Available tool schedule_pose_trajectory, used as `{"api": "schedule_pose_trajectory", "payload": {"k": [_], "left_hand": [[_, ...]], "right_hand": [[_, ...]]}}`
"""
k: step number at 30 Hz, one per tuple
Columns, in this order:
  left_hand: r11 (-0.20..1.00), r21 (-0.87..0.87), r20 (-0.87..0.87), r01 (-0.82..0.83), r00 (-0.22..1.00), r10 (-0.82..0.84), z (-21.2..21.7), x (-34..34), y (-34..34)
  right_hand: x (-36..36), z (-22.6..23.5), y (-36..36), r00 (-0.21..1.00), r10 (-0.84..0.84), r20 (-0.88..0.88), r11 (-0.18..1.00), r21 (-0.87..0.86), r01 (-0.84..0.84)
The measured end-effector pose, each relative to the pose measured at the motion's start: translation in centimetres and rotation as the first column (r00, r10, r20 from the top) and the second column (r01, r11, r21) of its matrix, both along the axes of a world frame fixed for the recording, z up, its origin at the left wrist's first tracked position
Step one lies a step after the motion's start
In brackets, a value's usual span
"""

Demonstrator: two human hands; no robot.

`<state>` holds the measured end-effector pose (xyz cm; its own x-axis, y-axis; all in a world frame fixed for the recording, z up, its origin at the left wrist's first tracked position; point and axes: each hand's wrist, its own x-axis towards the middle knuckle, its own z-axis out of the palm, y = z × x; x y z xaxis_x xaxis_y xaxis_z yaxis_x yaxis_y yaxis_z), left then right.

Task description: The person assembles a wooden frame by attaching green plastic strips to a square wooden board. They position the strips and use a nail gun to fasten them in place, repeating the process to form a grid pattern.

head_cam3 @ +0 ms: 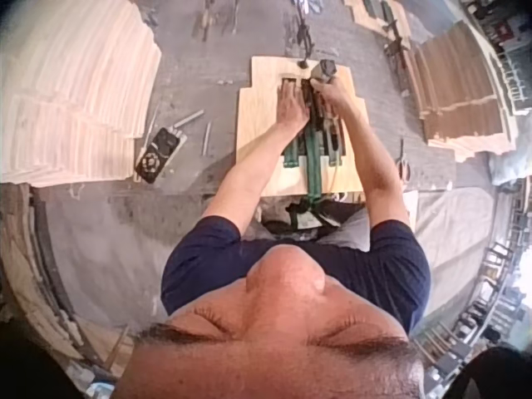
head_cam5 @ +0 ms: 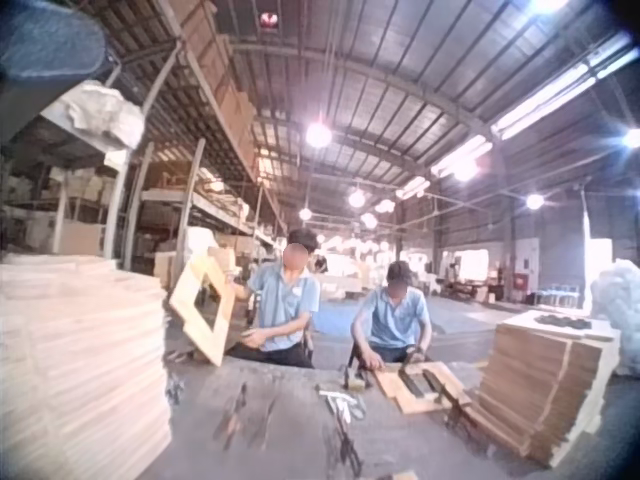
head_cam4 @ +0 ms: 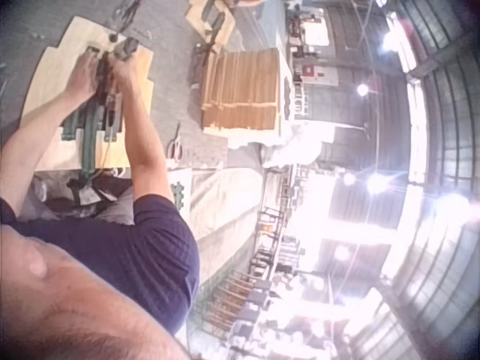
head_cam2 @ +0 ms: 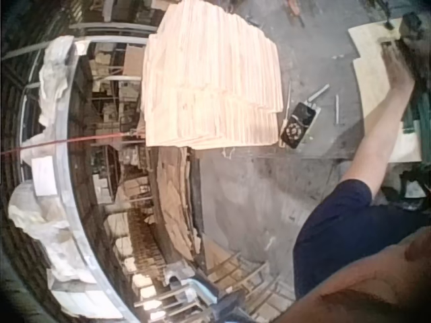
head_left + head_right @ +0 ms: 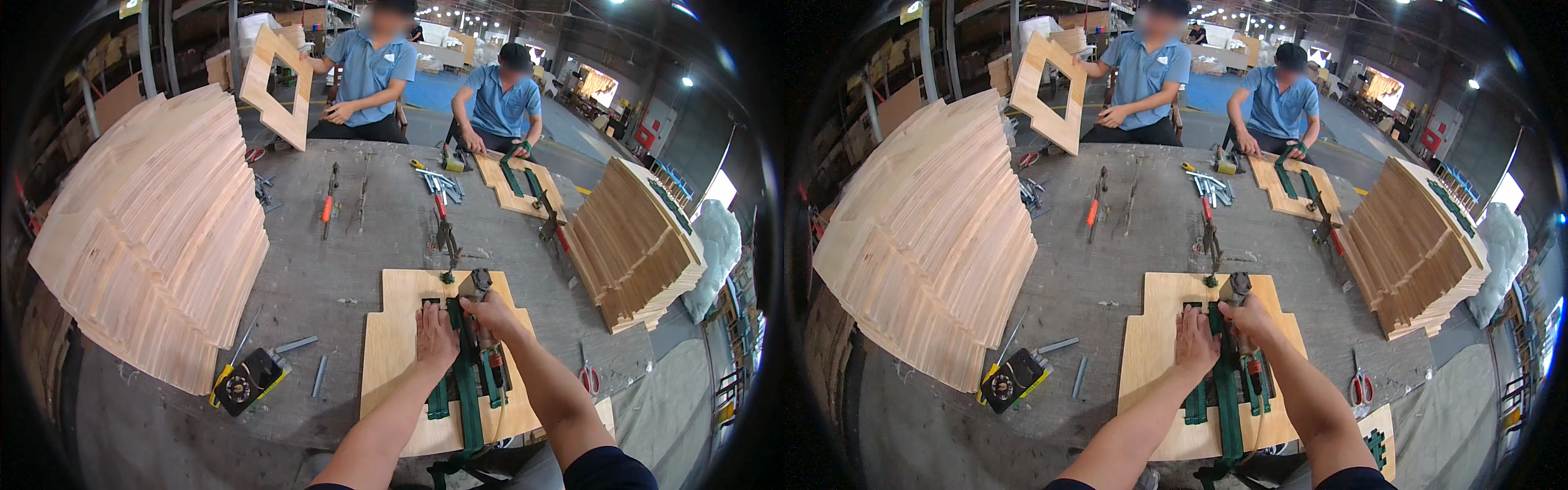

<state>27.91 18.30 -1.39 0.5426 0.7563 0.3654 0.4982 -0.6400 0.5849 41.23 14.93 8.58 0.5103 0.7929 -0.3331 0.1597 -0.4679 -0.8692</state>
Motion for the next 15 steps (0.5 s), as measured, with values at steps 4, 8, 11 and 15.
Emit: {"api": "schedule_pose_trajectory", "payload": {"k": [4, 8, 11, 15], "left_hand": [[1.000, 0.015, -0.016, -0.003, 1.000, 0.004, -0.2, 0.0, 0.1], [1.000, -0.002, -0.022, 0.005, 1.000, -0.005, 0.0, 0.0, 0.0], [0.999, -0.020, -0.058, 0.034, 0.998, -0.035, 0.3, 0.1, -0.1], [1.000, -0.011, -0.038, 0.018, 0.999, -0.018, 0.2, 0.2, 0.1]], "right_hand": [[0.6, 0.5, 0.2, 1.000, 0.000, -0.002, 0.999, -0.042, -0.001], [0.8, 1.2, -0.2, 0.999, -0.017, -0.029, 1.000, -0.026, 0.016], [1.1, 0.9, -1.1, 1.000, -0.006, -0.027, 0.998, -0.070, 0.004], [1.3, 1.3, -1.6, 0.988, -0.087, -0.131, 0.996, -0.004, 0.087]]}}
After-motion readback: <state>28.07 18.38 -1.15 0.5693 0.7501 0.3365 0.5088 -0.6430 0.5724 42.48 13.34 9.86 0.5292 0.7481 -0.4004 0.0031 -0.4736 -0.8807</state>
